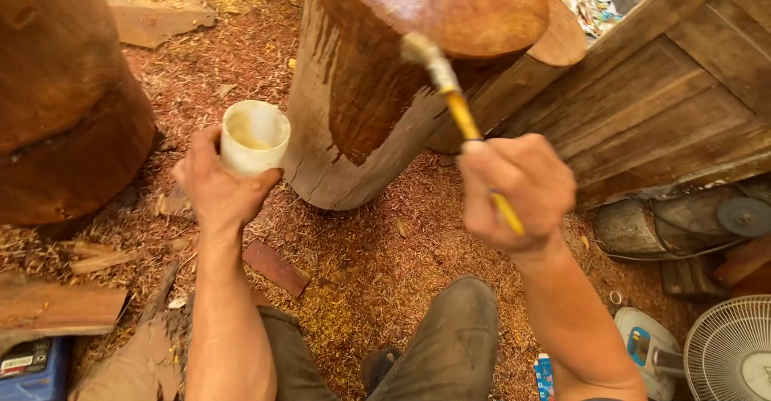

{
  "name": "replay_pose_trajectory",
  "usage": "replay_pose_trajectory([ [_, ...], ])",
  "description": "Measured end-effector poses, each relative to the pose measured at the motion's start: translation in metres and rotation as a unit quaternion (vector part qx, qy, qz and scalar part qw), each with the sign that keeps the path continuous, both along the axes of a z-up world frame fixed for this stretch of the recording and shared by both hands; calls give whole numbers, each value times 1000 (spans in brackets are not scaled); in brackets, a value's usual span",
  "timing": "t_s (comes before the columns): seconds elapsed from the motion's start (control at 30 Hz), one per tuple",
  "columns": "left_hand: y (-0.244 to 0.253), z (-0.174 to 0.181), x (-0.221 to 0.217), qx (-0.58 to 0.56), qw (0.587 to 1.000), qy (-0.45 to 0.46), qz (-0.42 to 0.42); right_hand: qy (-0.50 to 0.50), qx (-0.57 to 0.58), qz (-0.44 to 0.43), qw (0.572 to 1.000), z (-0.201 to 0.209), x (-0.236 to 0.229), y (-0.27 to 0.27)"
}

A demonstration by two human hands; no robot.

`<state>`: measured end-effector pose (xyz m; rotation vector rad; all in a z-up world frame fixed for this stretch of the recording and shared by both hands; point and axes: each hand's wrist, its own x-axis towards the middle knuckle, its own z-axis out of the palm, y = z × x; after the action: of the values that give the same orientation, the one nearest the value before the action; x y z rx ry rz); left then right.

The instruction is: Applying a liquid coating, likely varnish or glue, to the cut surfaces and sides of logs using a paintbrush.

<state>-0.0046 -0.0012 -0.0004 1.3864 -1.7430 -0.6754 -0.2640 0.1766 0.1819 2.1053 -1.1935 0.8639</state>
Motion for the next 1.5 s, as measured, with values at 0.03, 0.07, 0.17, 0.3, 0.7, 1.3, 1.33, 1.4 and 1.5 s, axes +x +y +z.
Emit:
replay_pose_trajectory([
  [0.03,2,1,0,13,1000,-2,3,-31,-29,-1,999,2,-6,10],
  [0.07,2,0,-1,12,1000,-4,-1,-33,-30,-5,999,2,-8,12],
  [0.17,2,-3,-4,-21,1000,3,5,-63,-9,5,998,-5,-18,16],
  [0.3,1,-8,-8,-40,999,-9,-8,-107,-57,0,993,-24,-37,25],
  [0.7,2,-13,-2,-85,996,-1,-6,100,137,40,985,-144,4,13],
  [1.3,17,5,-37,23,970,-46,-236,41,131,24,990,-151,-34,26],
  [1.33,20,9,-42,82,958,-29,-272,3,214,9,977,-159,-35,31],
  [1.4,28,18,-52,80,954,-84,-277,-116,194,42,973,-113,-37,34],
  [1.5,42,25,-69,51,938,-152,-306,-296,213,52,930,-70,-43,35],
])
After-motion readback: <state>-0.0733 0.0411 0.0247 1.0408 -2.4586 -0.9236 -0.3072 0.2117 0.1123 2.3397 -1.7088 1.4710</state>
